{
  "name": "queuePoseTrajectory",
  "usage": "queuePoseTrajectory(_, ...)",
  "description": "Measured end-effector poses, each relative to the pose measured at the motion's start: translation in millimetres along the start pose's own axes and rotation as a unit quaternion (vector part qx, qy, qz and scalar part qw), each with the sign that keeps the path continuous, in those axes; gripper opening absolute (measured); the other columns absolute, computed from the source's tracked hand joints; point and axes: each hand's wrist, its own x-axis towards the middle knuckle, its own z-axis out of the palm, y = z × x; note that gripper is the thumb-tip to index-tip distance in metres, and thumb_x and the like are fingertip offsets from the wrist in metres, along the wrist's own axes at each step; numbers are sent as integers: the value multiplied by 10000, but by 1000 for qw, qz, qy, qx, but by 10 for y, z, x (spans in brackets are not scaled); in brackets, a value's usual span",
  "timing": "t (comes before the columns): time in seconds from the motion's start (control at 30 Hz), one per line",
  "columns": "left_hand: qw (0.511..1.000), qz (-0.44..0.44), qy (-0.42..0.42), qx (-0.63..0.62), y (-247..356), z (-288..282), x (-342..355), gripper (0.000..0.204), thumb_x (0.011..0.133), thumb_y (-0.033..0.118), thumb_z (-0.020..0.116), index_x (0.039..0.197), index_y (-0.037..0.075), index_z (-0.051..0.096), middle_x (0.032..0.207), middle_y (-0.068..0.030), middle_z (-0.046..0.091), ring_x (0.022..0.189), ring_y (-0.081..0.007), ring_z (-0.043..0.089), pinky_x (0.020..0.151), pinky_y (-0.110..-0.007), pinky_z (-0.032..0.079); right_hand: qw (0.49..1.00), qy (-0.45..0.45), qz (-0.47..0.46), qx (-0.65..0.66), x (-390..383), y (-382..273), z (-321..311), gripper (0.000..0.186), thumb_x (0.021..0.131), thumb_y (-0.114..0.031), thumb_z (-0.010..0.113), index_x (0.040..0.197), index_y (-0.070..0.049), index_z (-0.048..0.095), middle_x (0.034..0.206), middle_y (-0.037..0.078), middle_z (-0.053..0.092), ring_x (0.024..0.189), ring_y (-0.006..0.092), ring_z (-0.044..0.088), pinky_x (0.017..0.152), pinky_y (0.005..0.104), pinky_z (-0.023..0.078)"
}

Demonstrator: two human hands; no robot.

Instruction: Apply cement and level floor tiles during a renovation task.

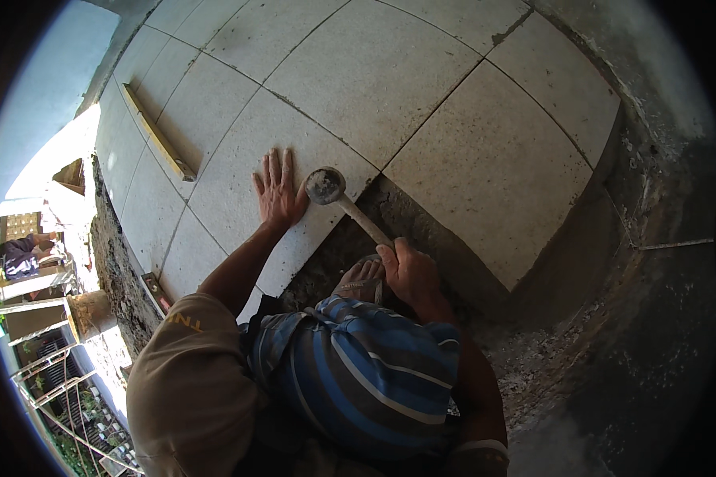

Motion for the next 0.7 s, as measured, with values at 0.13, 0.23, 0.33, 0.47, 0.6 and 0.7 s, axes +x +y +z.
queuePoseTrajectory(0.13,1000,-6,-4,-28,32,-45,17,866,981,632,440,1635,140,158,1698,-182,73,1572,-371,31,1229,-607,20,999,32,10,23,-72,9,-307,362,1024,-401,552,899,-61,546,714,220,657,670,454,667,566,541,524)
queuePoseTrajectory(0.23,1000,3,0,11,-75,31,-2,871,976,629,459,1641,170,135,1702,-170,67,1573,-364,32,1229,-607,21,994,67,-23,80,-99,-181,-532,330,1016,-365,578,890,-61,544,689,210,641,659,448,665,558,519,527)
queuePoseTrajectory(0.33,998,2,49,40,-131,232,69,870,972,615,499,1644,205,127,1704,-162,65,1574,-357,36,1230,-606,26,964,133,-136,187,-109,-290,-412,310,1007,-343,598,879,-67,536,692,195,632,643,436,660,530,510,520)
queuePoseTrajectory(0.47,1000,-14,23,-16,-5,133,55,881,965,653,496,1639,195,163,1708,-127,84,1581,-308,14,1239,-568,41,997,27,-75,26,-52,-8,-16,325,1002,-362,595,884,-67,532,736,203,645,666,446,663,546,524,523)
queuePoseTrajectory(0.6,998,-18,32,42,-153,141,-26,897,961,672,486,1632,159,182,1693,-171,118,1573,-353,51,1229,-599,56,996,-2,-65,53,-80,-191,37,346,1005,-384,578,885,-64,528,758,226,660,701,472,664,579,551,523)
queuePoseTrajectory(0.7,999,1,24,-47,60,-82,27,867,979,664,447,1626,138,209,1684,-207,128,1564,-383,85,1220,-618,56,996,-28,0,-90,-75,76,174,378,1016,-422,556,871,-75,511,705,193,650,663,439,673,547,528,536)
